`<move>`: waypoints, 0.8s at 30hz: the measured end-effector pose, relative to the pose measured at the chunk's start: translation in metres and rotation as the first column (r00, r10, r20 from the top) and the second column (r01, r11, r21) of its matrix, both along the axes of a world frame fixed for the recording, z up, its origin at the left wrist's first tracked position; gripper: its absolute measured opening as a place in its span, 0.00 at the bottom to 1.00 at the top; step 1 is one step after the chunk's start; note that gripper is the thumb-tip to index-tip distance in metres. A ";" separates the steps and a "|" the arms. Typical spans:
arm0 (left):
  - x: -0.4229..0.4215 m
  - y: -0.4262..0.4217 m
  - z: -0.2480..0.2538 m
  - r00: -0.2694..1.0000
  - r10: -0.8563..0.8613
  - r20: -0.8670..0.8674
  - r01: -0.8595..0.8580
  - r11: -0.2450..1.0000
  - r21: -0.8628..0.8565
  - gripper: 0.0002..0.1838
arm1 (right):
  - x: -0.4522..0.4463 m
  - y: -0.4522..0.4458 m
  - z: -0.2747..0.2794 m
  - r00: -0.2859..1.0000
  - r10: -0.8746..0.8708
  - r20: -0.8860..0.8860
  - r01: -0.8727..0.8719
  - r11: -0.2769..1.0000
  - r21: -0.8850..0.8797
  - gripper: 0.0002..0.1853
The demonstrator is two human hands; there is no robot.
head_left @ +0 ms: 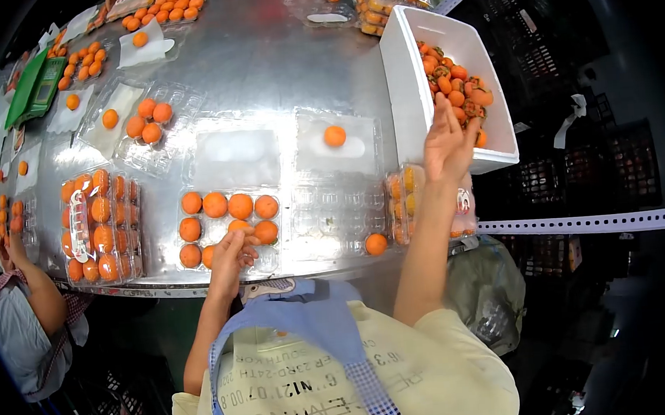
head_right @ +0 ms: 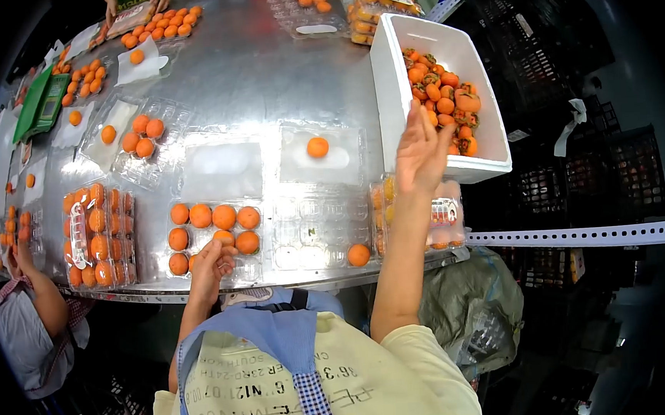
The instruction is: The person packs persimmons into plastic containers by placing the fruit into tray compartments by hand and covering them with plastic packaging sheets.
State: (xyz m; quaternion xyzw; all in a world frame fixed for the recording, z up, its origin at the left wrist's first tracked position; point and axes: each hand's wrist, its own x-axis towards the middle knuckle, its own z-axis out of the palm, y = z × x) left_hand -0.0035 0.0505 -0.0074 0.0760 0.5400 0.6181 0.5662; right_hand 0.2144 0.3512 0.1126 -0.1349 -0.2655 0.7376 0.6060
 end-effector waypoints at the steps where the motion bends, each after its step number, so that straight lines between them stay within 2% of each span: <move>1: 0.000 0.000 0.000 1.000 0.006 0.007 -0.006 1.000 0.000 0.15 | -0.009 -0.010 -0.003 0.997 0.013 0.082 -0.014 1.000 0.014 0.32; 4: 0.000 -0.001 0.004 0.995 0.095 -0.008 -0.095 0.995 -0.014 0.15 | -0.023 -0.038 -0.052 0.933 0.106 0.344 -0.061 0.988 -0.138 0.24; 7: -0.005 -0.007 -0.004 0.977 0.212 -0.002 -0.211 0.976 0.044 0.11 | -0.043 -0.071 -0.080 0.898 0.232 0.373 -0.144 0.957 -0.250 0.17; 10: -0.011 -0.014 -0.008 0.942 0.335 0.006 -0.335 0.941 0.051 0.10 | -0.054 -0.095 -0.097 0.874 0.308 0.375 -0.181 0.924 -0.337 0.16; 15: -0.020 -0.029 -0.011 0.877 0.478 0.048 -0.480 0.870 0.113 0.09 | -0.069 -0.121 -0.107 0.674 0.388 0.629 -0.278 0.922 -0.271 0.13; 17: -0.023 -0.034 -0.015 0.860 0.508 0.042 -0.510 0.854 0.106 0.09 | -0.078 -0.130 -0.117 0.432 0.272 0.860 -0.372 0.922 -0.104 0.14; 19: -0.028 -0.038 -0.015 0.856 0.515 0.046 -0.517 0.851 0.094 0.09 | -0.091 -0.138 -0.120 0.142 0.055 0.988 -0.541 0.840 0.031 0.19; 22: -0.034 -0.039 -0.011 0.874 0.483 0.060 -0.487 0.869 0.089 0.09 | -0.115 -0.150 -0.121 -0.100 -0.297 0.950 -0.705 0.694 0.143 0.21; 23: -0.036 -0.040 -0.010 0.883 0.465 0.063 -0.469 0.877 0.099 0.09 | -0.121 -0.153 -0.120 -0.152 -0.278 0.949 -0.697 0.711 0.097 0.21; 24: -0.038 -0.040 -0.010 0.891 0.449 0.068 -0.454 0.884 0.110 0.08 | -0.126 -0.154 -0.120 -0.188 -0.333 0.924 -0.707 0.699 0.108 0.21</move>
